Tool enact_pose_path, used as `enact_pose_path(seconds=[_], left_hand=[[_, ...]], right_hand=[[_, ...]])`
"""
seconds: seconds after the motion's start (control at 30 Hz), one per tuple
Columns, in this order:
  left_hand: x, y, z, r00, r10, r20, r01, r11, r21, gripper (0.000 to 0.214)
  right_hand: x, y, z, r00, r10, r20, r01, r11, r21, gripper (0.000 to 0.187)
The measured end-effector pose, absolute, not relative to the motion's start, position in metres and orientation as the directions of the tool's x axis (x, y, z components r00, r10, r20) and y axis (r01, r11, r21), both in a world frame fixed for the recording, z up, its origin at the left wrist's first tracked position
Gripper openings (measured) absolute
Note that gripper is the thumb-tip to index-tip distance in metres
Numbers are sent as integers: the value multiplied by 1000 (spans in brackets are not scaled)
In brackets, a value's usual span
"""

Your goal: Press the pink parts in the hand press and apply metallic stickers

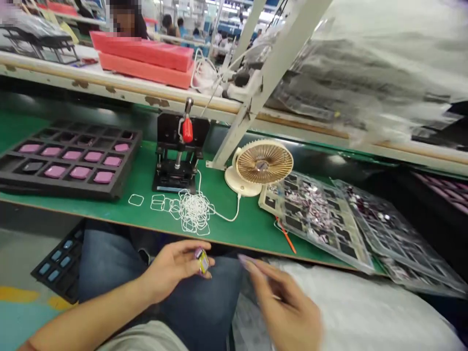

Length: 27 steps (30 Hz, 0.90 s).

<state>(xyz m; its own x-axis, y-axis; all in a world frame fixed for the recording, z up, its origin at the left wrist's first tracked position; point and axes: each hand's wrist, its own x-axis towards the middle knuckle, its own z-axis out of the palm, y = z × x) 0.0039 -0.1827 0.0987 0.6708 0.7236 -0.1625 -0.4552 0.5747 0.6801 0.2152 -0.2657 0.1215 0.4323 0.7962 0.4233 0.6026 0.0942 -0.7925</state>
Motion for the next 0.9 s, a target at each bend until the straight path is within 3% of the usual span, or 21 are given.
enact_pose_path(seconds=[0.2, 0.33, 0.5, 0.7, 0.9], left_hand=[[-47, -169, 104, 495, 861, -117, -534, 408, 741, 38], [-70, -162, 101, 409, 908, -94, -584, 339, 737, 37], [-80, -156, 96, 479, 877, -38, -639, 378, 670, 39], [-78, -150, 91, 548, 836, -23, -621, 425, 658, 38], [-72, -143, 87, 529, 848, -37, -583, 395, 710, 41]], right_hand=[[123, -214, 108, 311, 823, 476, 535, 263, -803, 4], [112, -191, 107, 102, 902, 419, 412, 345, -843, 12], [124, -183, 104, -48, 962, 270, 198, 274, -941, 20], [133, -182, 106, -82, 959, 270, 252, 282, -926, 26], [134, -203, 105, 40, 903, 428, 449, 367, -815, 29]])
